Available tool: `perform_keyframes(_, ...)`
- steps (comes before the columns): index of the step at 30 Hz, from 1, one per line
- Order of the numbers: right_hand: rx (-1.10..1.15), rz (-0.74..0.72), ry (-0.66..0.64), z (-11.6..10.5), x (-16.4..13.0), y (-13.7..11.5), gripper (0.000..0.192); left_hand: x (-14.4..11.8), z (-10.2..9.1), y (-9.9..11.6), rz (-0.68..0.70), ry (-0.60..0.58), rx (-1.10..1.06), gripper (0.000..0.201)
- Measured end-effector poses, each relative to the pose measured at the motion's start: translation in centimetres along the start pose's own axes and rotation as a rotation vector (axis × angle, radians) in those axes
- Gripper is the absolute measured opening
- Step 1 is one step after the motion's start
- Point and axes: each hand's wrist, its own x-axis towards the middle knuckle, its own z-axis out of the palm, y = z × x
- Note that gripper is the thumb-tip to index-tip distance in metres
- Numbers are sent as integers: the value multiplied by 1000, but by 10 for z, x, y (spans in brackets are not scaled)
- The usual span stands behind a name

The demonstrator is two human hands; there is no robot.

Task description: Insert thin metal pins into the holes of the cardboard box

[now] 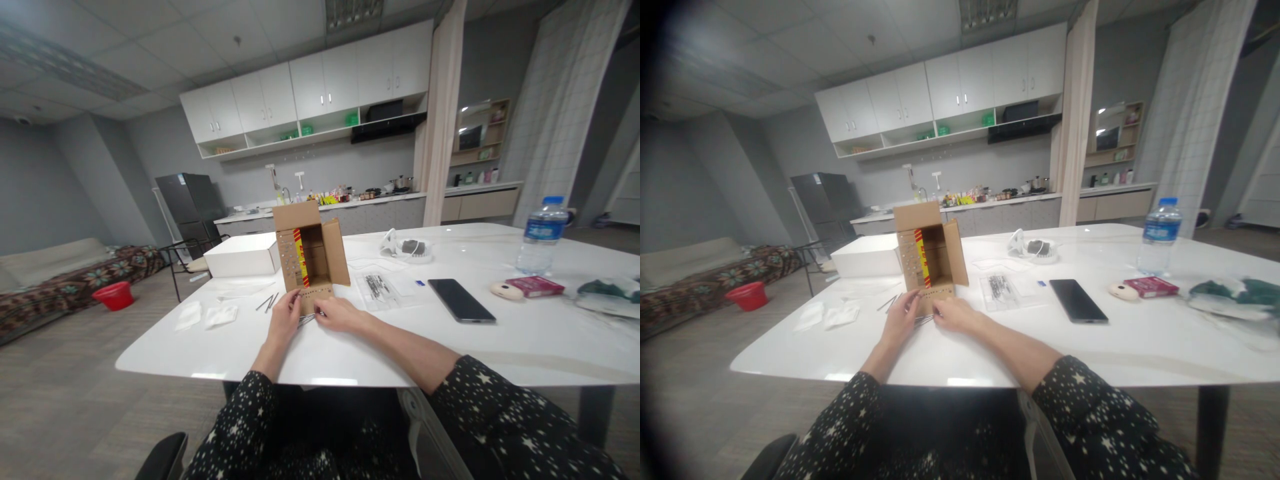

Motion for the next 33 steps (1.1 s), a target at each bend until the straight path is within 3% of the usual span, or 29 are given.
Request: perform_keyframes(33,9,1,-14,-1,0,0,27,1,2,-8,3,-7,-13,33)
